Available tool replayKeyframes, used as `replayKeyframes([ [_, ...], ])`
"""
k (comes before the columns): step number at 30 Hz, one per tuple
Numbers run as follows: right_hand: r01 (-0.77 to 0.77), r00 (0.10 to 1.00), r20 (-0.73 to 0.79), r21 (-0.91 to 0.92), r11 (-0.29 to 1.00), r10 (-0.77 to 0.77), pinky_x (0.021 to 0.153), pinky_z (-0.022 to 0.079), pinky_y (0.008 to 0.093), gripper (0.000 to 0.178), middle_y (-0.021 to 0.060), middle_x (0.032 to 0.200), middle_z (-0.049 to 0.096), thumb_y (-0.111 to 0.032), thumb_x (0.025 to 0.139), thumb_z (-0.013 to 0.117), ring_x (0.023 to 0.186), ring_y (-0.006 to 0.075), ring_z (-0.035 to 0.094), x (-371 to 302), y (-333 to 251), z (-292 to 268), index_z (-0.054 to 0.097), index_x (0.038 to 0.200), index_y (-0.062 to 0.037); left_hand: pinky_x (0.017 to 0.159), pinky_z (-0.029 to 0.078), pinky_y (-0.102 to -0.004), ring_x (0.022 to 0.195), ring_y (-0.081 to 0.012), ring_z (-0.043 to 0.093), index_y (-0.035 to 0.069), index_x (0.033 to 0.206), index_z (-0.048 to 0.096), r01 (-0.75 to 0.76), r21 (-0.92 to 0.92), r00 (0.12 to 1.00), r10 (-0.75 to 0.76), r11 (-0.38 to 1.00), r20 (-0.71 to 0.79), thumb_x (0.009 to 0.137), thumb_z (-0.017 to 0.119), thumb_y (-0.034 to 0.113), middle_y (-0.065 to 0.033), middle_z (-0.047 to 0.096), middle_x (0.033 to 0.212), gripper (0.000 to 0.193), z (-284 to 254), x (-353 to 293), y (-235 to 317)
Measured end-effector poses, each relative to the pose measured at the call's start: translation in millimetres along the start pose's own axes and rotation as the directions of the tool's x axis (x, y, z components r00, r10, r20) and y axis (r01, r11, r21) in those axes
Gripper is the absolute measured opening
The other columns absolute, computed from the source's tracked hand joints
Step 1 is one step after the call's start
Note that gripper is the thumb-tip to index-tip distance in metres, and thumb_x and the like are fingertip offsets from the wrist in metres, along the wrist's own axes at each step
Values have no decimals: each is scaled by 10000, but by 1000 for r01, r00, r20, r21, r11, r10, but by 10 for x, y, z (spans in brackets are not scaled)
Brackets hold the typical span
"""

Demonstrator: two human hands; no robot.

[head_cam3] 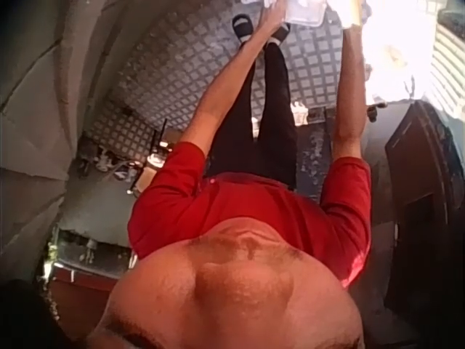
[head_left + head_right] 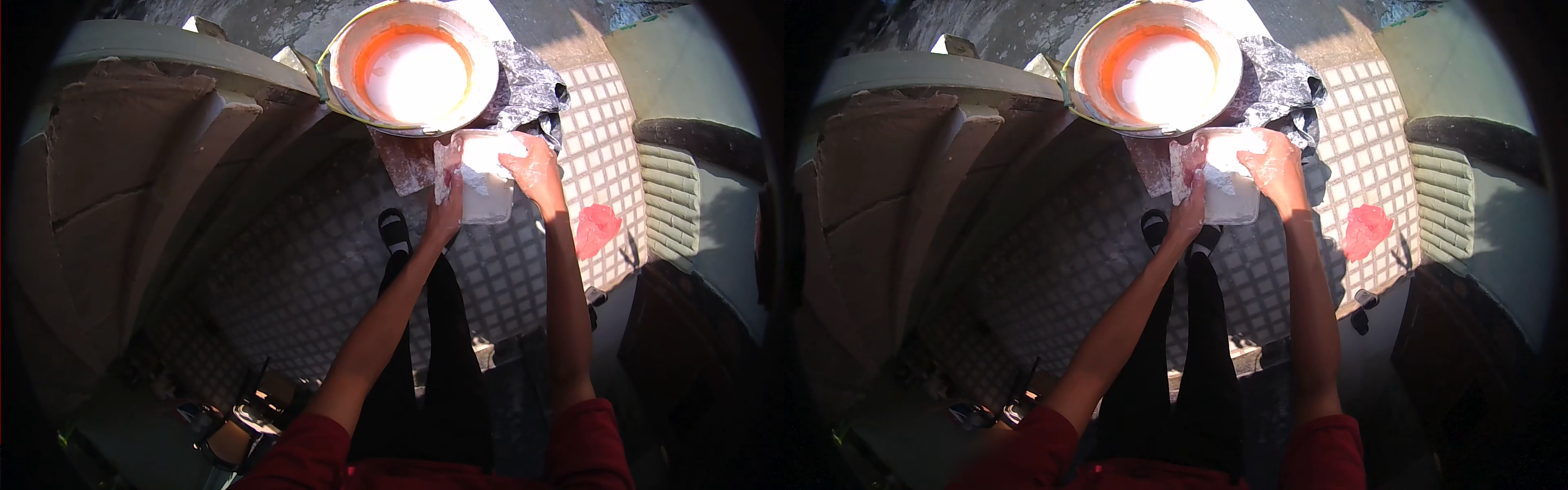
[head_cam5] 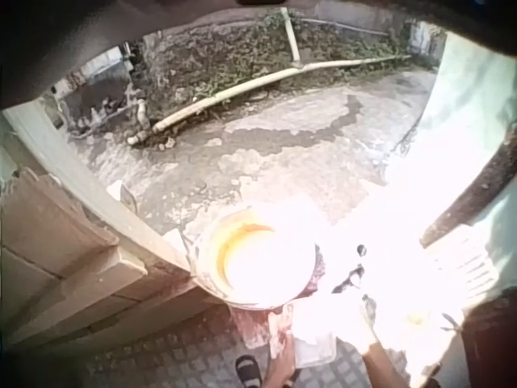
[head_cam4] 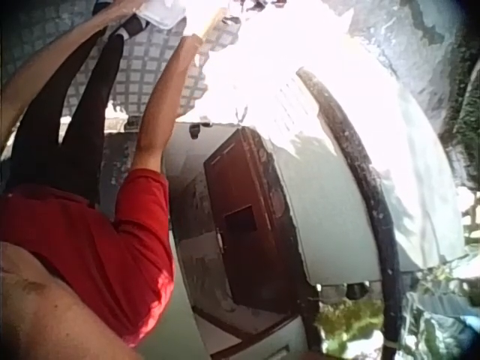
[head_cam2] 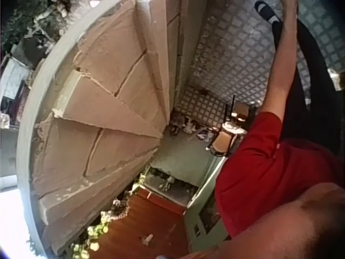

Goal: Applying plaster or putty to a wall and then cleaning the container and scraper in a bucket of water.

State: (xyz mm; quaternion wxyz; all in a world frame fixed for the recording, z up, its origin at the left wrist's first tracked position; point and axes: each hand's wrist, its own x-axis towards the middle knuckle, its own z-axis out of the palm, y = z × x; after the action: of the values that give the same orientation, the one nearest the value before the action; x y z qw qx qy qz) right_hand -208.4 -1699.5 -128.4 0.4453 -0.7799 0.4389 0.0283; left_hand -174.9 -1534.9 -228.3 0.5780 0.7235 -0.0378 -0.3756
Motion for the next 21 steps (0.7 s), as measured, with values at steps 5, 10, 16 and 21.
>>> replayKeyframes([
  [5, 244, 966, -52, -127, 961, -252, 810, 478, 381, 397, 227, 954, 654, -205, 708, 643, 898, 353, 634, -71, 104, 272, 635, 1020, 41, 930, 390, -349, 1081, -226, 516, -13, 1238, 489, 73, -7, 997, -72, 997, 35, 972, 415, 330, -154, 564, 1161, 440, -40, 13, 34],
  [10, 246, 958, -119, -138, 959, -262, 857, 462, 398, 407, 239, 991, 643, -220, 715, 631, 959, 374, 609, -67, 234, 414, 634, 1033, 35, 963, 372, -338, 1144, -223, 489, -5, 1284, 460, -15, -50, 1000, 16, 999, 18, 976, 415, 304, -142, 531, 1236, 439, -51, -2, -5],
  [16, 199, 967, -118, -211, 957, -227, 944, 395, 388, 444, 168, 1132, 596, -197, 735, 658, 1042, 349, 543, -236, 131, 486, 585, 1133, -15, 988, 352, -333, 1188, -222, 457, 2, 1326, 415, 41, -52, 998, -38, 998, 50, 985, 396, 278, -143, 487, 1297, 439, -126, 11, -65],
  [21, 412, 881, -171, -184, 893, -441, 953, 382, 404, 450, 148, 1157, 564, -52, 687, 701, 1078, 347, 504, -332, 310, 592, 574, 1118, -56, 839, 402, -328, 911, -215, 505, -29, 1122, 515, -18, 19, 999, 19, 1000, -51, 975, 367, 429, -120, 554, 983, 503, -101, -10, -111],
])
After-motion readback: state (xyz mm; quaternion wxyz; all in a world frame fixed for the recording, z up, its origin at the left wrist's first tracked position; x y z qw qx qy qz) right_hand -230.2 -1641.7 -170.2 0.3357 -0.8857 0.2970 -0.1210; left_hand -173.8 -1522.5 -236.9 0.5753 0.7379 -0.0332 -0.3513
